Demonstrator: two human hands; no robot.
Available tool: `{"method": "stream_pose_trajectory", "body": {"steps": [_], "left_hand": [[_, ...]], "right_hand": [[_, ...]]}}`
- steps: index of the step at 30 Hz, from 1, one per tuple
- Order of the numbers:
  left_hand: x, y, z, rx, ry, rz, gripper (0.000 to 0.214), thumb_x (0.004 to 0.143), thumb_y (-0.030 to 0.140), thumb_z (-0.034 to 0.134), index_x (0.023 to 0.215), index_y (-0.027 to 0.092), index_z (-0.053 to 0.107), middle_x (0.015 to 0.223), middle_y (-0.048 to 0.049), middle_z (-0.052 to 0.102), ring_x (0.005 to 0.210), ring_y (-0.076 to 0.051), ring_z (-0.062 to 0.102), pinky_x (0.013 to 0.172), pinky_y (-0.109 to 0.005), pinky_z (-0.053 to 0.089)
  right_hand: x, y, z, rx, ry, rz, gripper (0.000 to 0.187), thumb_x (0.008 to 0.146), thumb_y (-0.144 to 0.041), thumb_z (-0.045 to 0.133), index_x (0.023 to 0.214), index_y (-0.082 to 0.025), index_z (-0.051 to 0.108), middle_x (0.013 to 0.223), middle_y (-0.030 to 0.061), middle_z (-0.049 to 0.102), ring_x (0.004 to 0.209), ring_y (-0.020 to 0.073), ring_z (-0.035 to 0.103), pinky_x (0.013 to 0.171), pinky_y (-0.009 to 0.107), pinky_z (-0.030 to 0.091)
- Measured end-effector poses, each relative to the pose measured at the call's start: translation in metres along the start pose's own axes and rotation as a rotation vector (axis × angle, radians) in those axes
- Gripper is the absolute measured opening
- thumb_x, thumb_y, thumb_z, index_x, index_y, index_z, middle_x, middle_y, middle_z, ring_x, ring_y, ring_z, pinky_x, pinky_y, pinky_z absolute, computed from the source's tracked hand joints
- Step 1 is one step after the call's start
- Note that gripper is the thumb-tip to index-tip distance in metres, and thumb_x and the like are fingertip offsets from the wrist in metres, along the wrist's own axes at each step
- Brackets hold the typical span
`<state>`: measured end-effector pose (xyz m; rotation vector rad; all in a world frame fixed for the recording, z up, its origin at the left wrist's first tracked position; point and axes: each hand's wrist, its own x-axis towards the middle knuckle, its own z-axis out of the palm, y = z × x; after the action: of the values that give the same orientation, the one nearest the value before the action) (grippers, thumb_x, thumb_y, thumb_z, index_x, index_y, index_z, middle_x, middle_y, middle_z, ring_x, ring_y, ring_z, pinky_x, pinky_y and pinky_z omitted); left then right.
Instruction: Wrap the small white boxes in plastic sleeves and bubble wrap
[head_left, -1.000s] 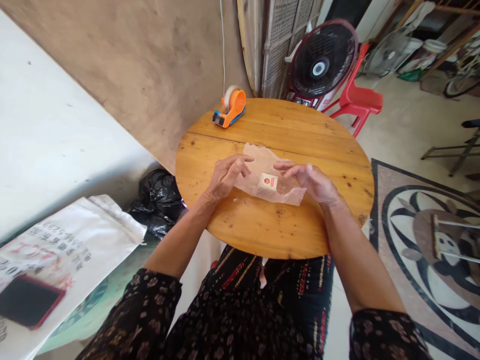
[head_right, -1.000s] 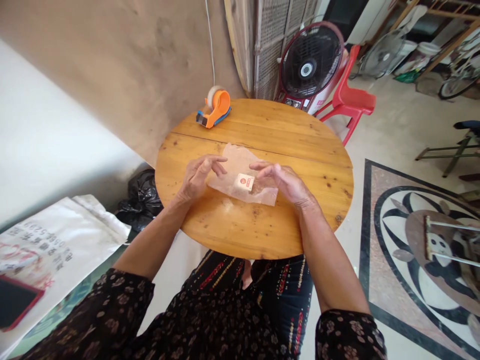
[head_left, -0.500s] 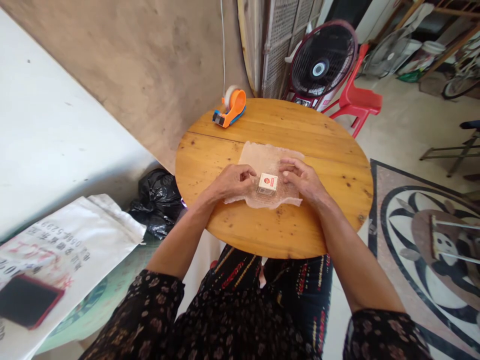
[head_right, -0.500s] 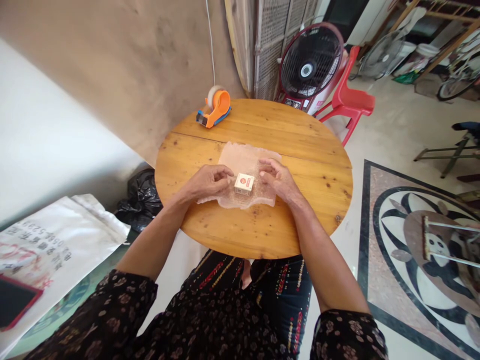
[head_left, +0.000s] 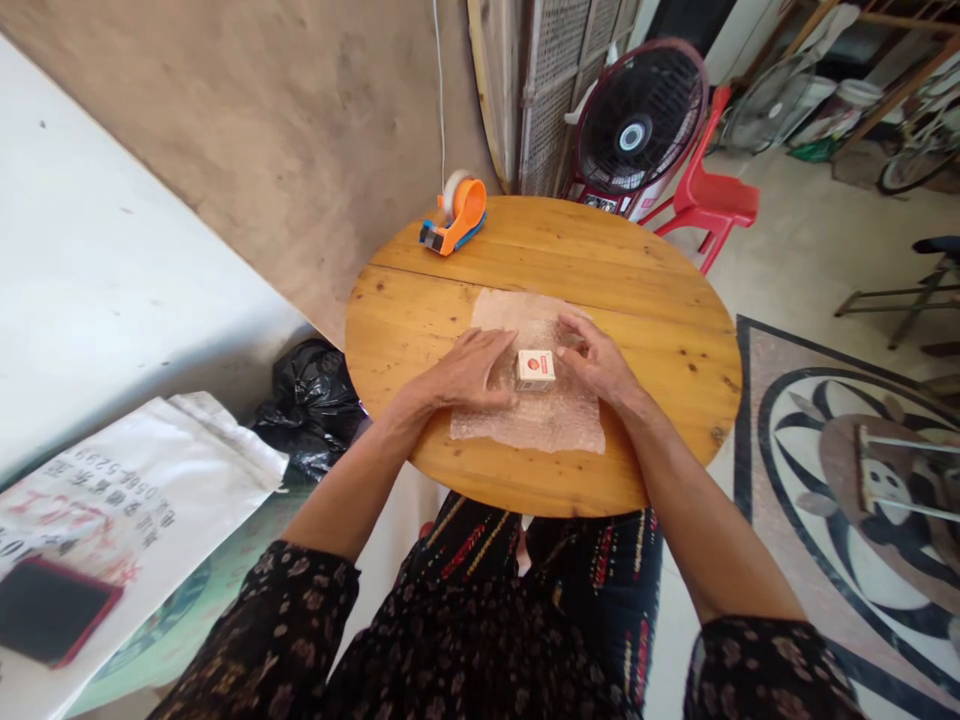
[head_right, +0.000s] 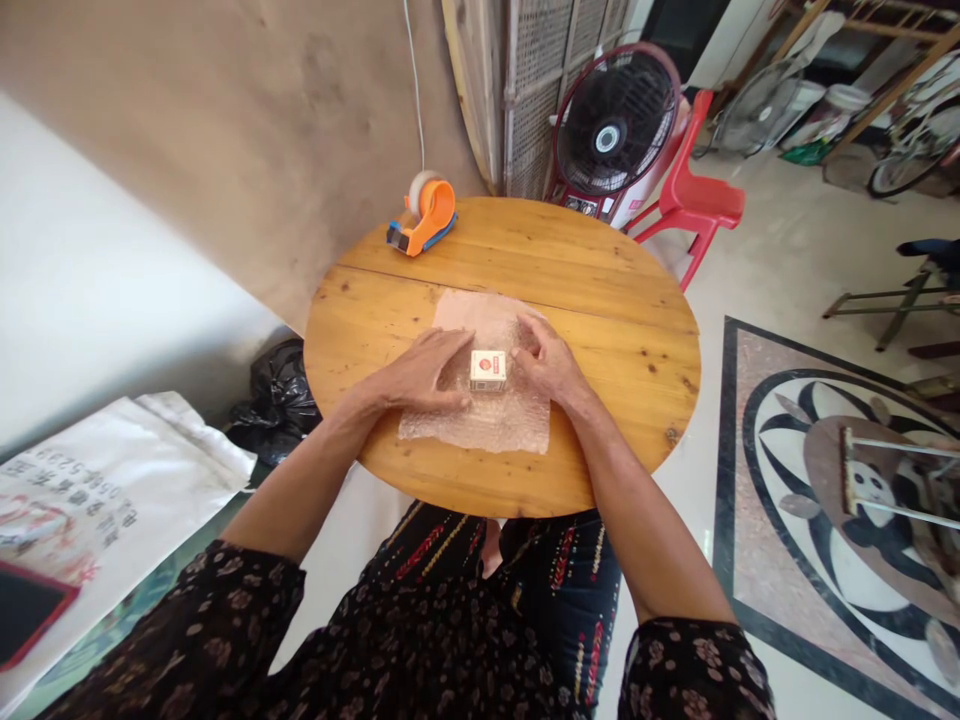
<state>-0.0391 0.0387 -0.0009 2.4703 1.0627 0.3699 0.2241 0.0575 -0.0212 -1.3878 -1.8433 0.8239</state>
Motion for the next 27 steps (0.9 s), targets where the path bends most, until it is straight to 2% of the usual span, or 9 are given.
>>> {"method": "stream_pose_trajectory", "body": {"steps": [2,4,9,13,16,18,21,23,27], "left_hand": [[0.001,-0.001,0.002,0.012,-0.027,0.008,0.107,0.075,0.069,0.067,0.156,0.012,0.028,0.161,-0.0221,0.034,0.151,-0.038,0.029,0.126,-0.057,0.014],[0.003,-0.002,0.004,0.026,-0.039,-0.007,0.111,0.073,0.073,0.068,0.156,0.012,0.028,0.163,-0.0219,0.032,0.153,-0.038,0.026,0.126,-0.058,0.009],[0.004,-0.005,0.002,0.098,0.009,-0.083,0.099,0.078,0.07,0.067,0.155,0.016,0.037,0.163,-0.0191,0.033,0.155,-0.04,0.018,0.123,-0.066,-0.002],[0.001,-0.005,-0.001,0.127,0.066,-0.08,0.096,0.078,0.066,0.07,0.154,0.016,0.039,0.164,-0.0199,0.031,0.156,-0.04,0.016,0.122,-0.068,-0.001],[0.0,-0.006,-0.002,0.092,0.128,0.002,0.089,0.079,0.066,0.069,0.15,0.019,0.044,0.16,-0.0184,0.039,0.154,-0.04,0.023,0.123,-0.065,0.006],[0.001,-0.007,-0.001,0.056,0.199,0.003,0.074,0.085,0.061,0.064,0.144,0.018,0.052,0.152,-0.0179,0.05,0.146,-0.038,0.039,0.121,-0.059,0.023],[0.001,-0.007,0.0,0.032,0.194,-0.016,0.055,0.089,0.051,0.058,0.133,0.018,0.061,0.133,-0.0156,0.065,0.126,-0.033,0.059,0.109,-0.049,0.043],[0.001,-0.007,0.0,0.05,0.164,0.004,0.054,0.086,0.049,0.06,0.131,0.018,0.061,0.131,-0.0144,0.066,0.123,-0.033,0.06,0.107,-0.047,0.044],[0.002,-0.006,0.0,0.077,0.101,0.023,0.071,0.081,0.055,0.066,0.14,0.017,0.054,0.144,-0.0162,0.057,0.134,-0.036,0.05,0.114,-0.049,0.037]], "right_hand": [[0.001,0.001,0.001,-0.017,0.021,0.002,0.062,0.079,-0.036,0.062,0.138,-0.018,0.057,0.139,0.0154,0.062,0.098,0.0299,0.069,0.09,0.051,0.057],[0.001,0.001,0.002,-0.025,0.053,-0.012,0.058,0.079,-0.033,0.06,0.134,-0.017,0.06,0.136,0.0151,0.064,0.11,0.0311,0.066,0.096,0.051,0.055],[-0.001,-0.004,0.003,-0.055,0.066,-0.047,0.057,0.077,-0.032,0.061,0.132,-0.019,0.062,0.138,0.0138,0.063,0.118,0.032,0.063,0.094,0.049,0.056],[-0.004,-0.011,0.001,-0.088,0.064,-0.071,0.059,0.078,-0.032,0.063,0.135,-0.019,0.061,0.147,0.0147,0.057,0.119,0.0329,0.063,0.092,0.05,0.057],[-0.005,-0.01,0.0,-0.141,0.056,-0.111,0.056,0.081,-0.029,0.06,0.137,-0.022,0.059,0.146,0.0126,0.058,0.125,0.033,0.059,0.096,0.052,0.056],[-0.005,-0.008,-0.001,-0.201,0.046,-0.157,0.055,0.083,-0.027,0.057,0.137,-0.022,0.059,0.145,0.012,0.059,0.13,0.0329,0.056,0.105,0.055,0.05],[-0.005,-0.005,0.0,-0.298,0.015,-0.227,0.051,0.085,-0.024,0.052,0.136,-0.018,0.061,0.145,0.014,0.059,0.135,0.0325,0.051,0.116,0.056,0.039],[-0.005,-0.004,0.0,-0.349,-0.005,-0.252,0.049,0.087,-0.023,0.049,0.133,-0.017,0.062,0.143,0.0151,0.06,0.135,0.0324,0.051,0.117,0.056,0.037],[-0.004,-0.004,0.002,-0.434,-0.02,-0.256,0.044,0.089,-0.021,0.045,0.128,-0.016,0.066,0.135,0.0165,0.065,0.127,0.0341,0.056,0.112,0.057,0.042]]}}
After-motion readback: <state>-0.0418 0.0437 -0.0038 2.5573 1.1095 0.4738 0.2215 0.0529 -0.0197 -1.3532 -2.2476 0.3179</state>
